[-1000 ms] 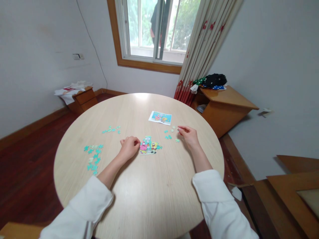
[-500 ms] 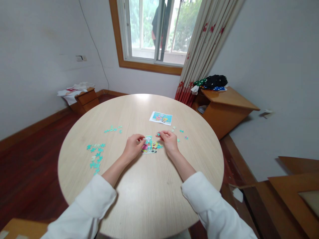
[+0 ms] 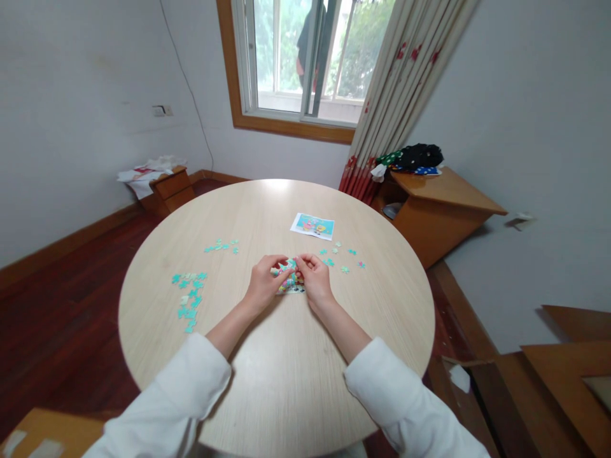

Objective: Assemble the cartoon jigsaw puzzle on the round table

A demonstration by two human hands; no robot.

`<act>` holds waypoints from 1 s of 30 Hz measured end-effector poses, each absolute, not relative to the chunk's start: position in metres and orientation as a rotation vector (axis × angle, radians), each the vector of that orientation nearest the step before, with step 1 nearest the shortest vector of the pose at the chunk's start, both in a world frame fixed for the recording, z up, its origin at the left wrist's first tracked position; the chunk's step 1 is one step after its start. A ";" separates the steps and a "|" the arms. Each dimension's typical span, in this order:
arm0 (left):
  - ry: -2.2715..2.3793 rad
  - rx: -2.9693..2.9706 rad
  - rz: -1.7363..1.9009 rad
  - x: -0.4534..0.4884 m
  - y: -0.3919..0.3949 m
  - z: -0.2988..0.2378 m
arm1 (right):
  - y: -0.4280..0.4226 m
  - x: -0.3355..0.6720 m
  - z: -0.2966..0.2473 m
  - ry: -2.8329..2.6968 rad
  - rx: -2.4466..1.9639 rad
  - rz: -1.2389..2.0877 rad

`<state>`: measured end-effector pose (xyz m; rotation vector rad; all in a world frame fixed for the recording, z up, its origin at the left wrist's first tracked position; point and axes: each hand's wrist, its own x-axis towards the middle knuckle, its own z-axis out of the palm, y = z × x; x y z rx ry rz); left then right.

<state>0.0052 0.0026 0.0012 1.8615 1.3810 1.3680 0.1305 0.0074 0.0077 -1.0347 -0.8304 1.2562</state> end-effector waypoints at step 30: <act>1.395 1.856 1.401 -0.005 0.002 0.003 | 0.005 0.136 0.005 -0.941 -0.996 1.360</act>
